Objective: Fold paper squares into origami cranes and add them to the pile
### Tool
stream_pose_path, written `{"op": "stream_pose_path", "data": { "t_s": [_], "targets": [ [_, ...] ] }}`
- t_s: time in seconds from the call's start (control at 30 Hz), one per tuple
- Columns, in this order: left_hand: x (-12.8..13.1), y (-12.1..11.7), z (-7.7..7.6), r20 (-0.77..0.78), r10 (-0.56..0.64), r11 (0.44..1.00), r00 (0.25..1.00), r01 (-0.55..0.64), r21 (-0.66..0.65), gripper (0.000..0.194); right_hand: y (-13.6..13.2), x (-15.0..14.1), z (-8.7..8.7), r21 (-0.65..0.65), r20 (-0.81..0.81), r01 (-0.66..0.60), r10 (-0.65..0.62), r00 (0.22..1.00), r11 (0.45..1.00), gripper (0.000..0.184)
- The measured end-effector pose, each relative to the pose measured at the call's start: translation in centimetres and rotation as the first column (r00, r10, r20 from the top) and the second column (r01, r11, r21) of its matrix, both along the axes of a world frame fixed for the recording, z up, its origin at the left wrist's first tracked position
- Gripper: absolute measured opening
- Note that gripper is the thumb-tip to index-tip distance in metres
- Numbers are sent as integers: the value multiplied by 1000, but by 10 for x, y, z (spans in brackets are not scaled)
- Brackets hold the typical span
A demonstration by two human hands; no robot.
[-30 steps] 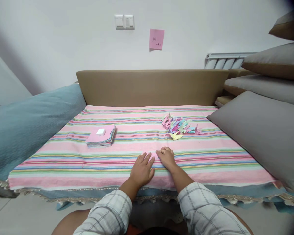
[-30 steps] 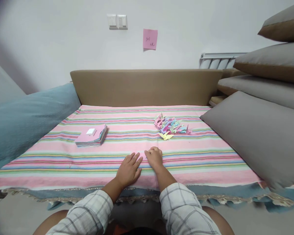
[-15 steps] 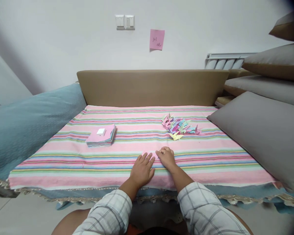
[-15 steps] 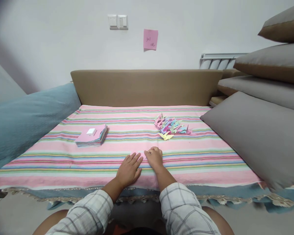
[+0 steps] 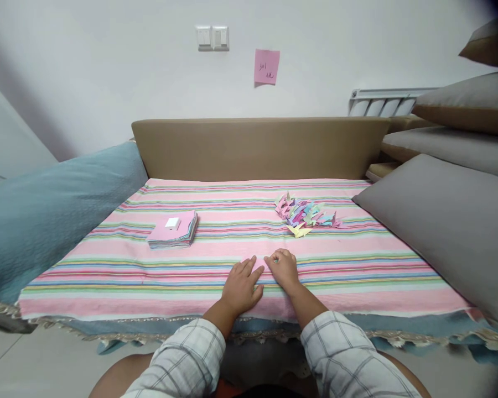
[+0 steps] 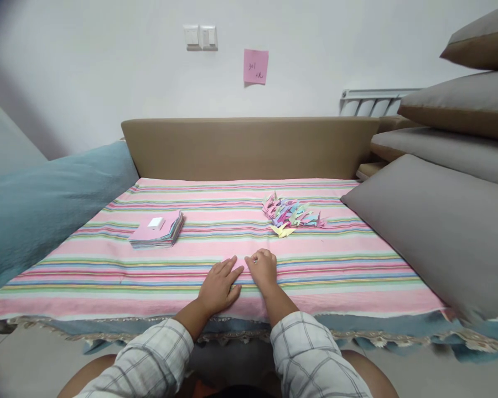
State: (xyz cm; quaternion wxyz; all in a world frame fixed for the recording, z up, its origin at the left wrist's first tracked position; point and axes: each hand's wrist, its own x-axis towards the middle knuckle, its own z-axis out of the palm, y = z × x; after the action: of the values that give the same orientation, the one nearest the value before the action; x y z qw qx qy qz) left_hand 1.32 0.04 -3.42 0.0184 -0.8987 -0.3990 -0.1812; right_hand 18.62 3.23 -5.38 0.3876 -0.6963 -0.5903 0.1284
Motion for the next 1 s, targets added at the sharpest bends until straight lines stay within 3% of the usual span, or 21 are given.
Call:
{"op": "stream_pose_path", "data": {
  "t_s": [0.2, 0.57, 0.8, 0.9, 1.0],
  "targets": [
    [0, 3, 0, 64, 8, 999, 998, -6, -32, 63, -1, -1, -1, 18, 1, -1, 1, 1000, 1000, 22],
    [3, 3, -2, 6, 29, 1000, 1000, -29, -2, 57, 1, 3, -5, 85, -35, 1, 2, 999, 996, 11],
    [3, 3, -1, -21, 27, 1000, 999, -27, 0, 54, 2, 8, -7, 87, -149, 75, -61, 987, 993, 24],
    [3, 3, -1, -31, 24, 1000, 999, -24, 1, 54, -5, 7, -5, 173, -170, 103, -73, 983, 980, 27],
    [3, 2, -1, -23, 26, 1000, 999, -26, 8, 53, -19, 0, -1, 350, 6, -105, 109, 994, 931, 31]
  ]
}}
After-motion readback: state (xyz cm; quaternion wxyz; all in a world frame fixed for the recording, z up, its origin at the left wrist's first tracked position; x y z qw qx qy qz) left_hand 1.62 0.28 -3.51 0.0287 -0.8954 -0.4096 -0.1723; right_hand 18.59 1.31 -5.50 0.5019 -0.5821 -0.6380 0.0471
